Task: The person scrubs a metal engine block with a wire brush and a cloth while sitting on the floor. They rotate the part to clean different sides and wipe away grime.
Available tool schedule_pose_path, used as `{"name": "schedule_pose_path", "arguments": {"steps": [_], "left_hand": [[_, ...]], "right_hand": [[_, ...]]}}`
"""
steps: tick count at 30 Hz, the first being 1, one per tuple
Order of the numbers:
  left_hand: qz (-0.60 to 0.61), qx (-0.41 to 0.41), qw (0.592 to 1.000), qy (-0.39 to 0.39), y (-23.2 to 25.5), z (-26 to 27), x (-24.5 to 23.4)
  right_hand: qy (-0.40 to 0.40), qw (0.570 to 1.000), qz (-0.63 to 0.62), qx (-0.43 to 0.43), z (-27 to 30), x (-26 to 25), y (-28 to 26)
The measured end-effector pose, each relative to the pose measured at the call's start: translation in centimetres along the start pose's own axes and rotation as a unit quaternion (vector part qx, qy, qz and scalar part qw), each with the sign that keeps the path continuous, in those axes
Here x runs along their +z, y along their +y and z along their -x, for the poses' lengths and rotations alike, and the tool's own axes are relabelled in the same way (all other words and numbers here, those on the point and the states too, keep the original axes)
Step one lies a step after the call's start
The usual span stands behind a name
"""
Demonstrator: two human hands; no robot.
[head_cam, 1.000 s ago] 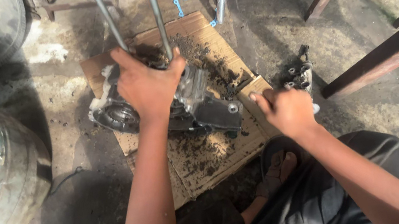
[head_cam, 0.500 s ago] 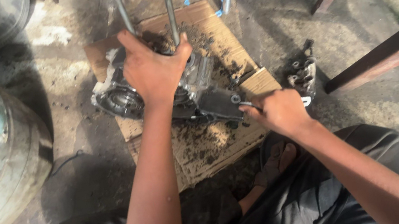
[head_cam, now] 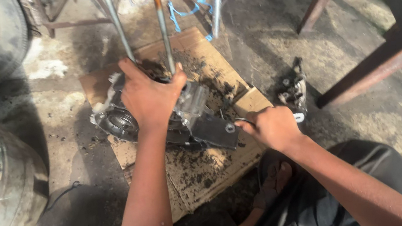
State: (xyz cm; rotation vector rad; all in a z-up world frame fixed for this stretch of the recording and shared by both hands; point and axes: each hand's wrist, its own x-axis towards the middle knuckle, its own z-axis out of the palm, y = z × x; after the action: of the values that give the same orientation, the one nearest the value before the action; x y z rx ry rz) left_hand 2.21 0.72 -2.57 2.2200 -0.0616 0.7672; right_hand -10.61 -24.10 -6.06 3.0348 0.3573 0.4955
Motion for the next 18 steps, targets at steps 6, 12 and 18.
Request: {"name": "schedule_pose_path", "arguments": {"steps": [6,12,18], "left_hand": [[0.001,0.029,0.998,0.060,-0.9,0.0,0.0],[0.033,0.025,0.998,0.041,-0.9,-0.2,0.2],[0.030,0.049,0.997,0.051,-1.1,0.2,0.6]], "right_hand": [[-0.239,0.967,0.057,0.069,1.0,-0.3,-0.5],[-0.100,0.994,-0.036,0.000,2.3,0.7,-0.8],[-0.100,0.994,0.033,0.026,1.6,0.5,0.0]]}}
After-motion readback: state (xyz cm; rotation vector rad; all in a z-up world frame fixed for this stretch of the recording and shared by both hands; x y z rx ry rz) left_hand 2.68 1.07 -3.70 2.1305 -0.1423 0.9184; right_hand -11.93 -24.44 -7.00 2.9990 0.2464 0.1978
